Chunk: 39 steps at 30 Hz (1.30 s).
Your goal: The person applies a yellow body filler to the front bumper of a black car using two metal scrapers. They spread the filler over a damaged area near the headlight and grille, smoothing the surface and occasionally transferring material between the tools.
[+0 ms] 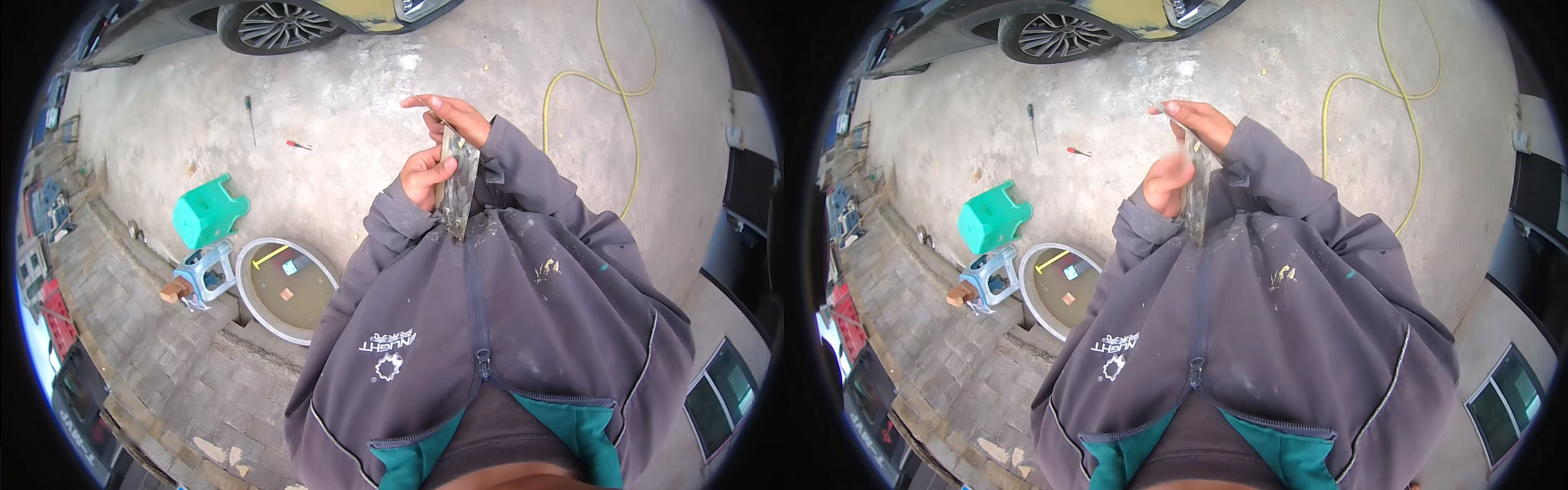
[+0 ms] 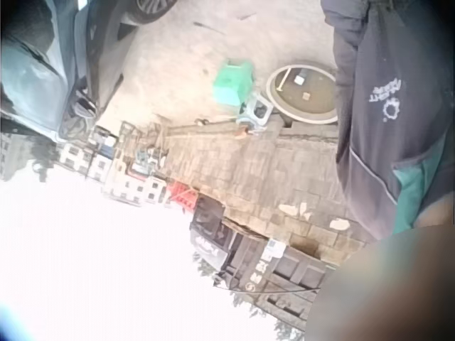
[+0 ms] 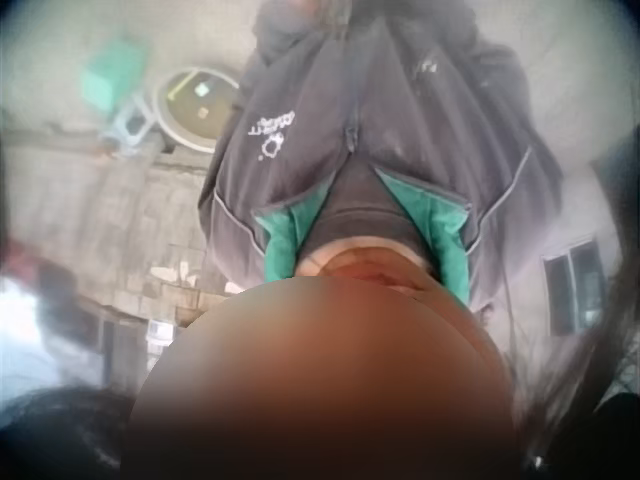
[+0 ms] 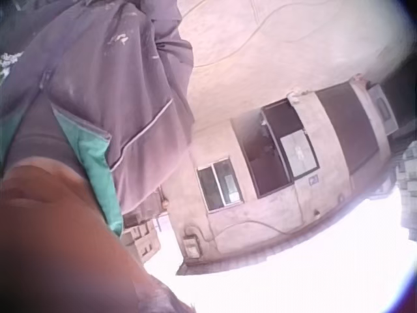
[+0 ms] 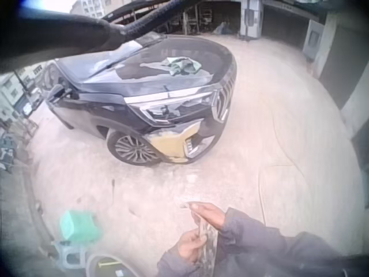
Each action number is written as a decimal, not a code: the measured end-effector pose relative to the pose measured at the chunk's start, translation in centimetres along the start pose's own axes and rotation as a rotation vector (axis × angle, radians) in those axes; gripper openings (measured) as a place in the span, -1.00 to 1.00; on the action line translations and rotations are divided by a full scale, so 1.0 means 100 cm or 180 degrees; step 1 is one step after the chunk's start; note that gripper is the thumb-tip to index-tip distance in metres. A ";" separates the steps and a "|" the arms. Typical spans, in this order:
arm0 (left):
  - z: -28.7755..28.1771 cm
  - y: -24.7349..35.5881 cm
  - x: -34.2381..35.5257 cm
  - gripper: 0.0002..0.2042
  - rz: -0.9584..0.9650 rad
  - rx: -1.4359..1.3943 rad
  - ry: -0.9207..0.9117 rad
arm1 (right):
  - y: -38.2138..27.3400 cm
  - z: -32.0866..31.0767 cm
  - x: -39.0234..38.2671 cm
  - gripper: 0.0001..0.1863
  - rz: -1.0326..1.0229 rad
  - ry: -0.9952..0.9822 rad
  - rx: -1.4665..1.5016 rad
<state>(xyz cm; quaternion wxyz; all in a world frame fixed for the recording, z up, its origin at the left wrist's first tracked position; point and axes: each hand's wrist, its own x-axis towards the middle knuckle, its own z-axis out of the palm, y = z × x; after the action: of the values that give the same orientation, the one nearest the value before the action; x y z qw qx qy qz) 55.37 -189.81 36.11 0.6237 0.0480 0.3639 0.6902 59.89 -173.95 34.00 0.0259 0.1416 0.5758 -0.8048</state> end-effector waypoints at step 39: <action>-0.251 0.208 0.094 -0.70 0.0068 0.2541 0.2117 | 0.080 -0.159 0.142 -0.52 -0.0308 0.1981 0.3533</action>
<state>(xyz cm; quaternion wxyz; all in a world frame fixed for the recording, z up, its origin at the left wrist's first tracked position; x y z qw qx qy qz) 23.12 -191.64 25.87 0.4004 0.0639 0.7768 0.4819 51.01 -160.09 18.27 -0.2562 0.3349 0.0595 -0.9048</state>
